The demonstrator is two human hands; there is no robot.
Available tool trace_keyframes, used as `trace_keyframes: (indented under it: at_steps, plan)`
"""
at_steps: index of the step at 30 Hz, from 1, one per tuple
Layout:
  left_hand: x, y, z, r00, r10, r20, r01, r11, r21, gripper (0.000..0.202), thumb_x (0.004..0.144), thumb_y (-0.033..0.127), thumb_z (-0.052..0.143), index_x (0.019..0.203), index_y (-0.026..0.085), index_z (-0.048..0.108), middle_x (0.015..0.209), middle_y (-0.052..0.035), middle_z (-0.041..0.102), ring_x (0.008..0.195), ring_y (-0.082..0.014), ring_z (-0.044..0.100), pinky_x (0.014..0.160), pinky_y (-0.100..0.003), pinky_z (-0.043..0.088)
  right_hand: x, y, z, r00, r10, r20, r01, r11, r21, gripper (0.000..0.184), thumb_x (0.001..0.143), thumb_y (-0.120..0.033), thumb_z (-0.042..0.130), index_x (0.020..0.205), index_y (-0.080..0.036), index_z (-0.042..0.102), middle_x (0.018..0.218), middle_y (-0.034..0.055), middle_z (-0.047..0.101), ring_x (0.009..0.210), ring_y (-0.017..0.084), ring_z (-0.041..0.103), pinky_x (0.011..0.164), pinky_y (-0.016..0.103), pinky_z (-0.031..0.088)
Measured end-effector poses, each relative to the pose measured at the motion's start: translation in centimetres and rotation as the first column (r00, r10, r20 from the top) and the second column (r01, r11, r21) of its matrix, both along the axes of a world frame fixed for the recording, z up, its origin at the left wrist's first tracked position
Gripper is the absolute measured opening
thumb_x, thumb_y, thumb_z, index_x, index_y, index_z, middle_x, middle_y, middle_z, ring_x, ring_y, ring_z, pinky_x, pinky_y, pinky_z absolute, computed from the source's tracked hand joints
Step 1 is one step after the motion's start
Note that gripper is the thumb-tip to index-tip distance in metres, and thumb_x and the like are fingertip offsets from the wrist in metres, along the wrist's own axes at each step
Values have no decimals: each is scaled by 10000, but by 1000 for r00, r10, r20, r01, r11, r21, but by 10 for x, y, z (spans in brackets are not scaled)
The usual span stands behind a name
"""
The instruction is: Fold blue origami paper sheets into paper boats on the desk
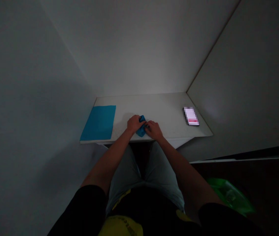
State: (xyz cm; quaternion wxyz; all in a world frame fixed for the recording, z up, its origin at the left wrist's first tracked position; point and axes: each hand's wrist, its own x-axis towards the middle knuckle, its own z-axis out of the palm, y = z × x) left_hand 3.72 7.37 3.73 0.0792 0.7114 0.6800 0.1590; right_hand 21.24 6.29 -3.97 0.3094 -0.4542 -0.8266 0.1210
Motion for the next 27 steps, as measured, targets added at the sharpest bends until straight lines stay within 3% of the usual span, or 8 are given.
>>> trace_keyframes:
  at_steps: [4,9,13,16,21,27]
  plan:
    - [-3,0,0,997,29,77,-28,1000,-6,339,914,475,823,1097,199,753,1174,-113,768,1136,-289,693,931,-339,494,0,0,0,1000,-3,-2,3,1000,-2,230,967,-286,702,1182,-209,730,1186,102,720,1149,284,636,990,402,440]
    - [-10,-1,-5,988,50,143,-51,999,0,179,994,371,717,1065,210,751,1124,-95,773,1048,-256,699,915,-337,491,-1,1,1,1000,10,8,-9,1000,-15,247,973,-310,712,1198,-211,735,1220,104,722,1143,290,637,992,413,444]
    - [-10,4,-2,982,-32,186,19,997,73,98,967,275,685,986,189,728,1096,-95,749,1039,-232,680,967,-331,501,-3,3,0,1000,-15,-13,15,1000,-24,331,1002,-361,704,1290,-197,707,1283,123,716,1185,297,635,1021,422,449]
    - [-10,11,9,958,-77,276,52,994,98,65,922,215,652,887,184,697,1036,-74,741,998,-213,673,968,-322,508,-4,7,-3,995,-76,-66,74,997,-32,370,1019,-388,680,1324,-179,680,1295,146,701,1185,301,641,1028,438,468]
    - [-19,20,29,927,-1,376,-39,994,98,149,984,265,570,884,198,657,953,-43,752,935,-205,673,884,-311,502,-2,13,-12,974,-22,-225,21,1000,-8,437,981,-334,681,1387,-184,620,1318,147,660,1054,271,667,994,444,522]
    - [-23,11,32,951,55,303,-114,977,183,207,1092,408,514,1061,228,611,1058,-73,758,1015,-230,710,905,-334,500,-1,14,-18,915,99,-391,-105,994,7,521,932,-248,643,1446,-200,572,1333,139,613,1026,245,658,956,412,574]
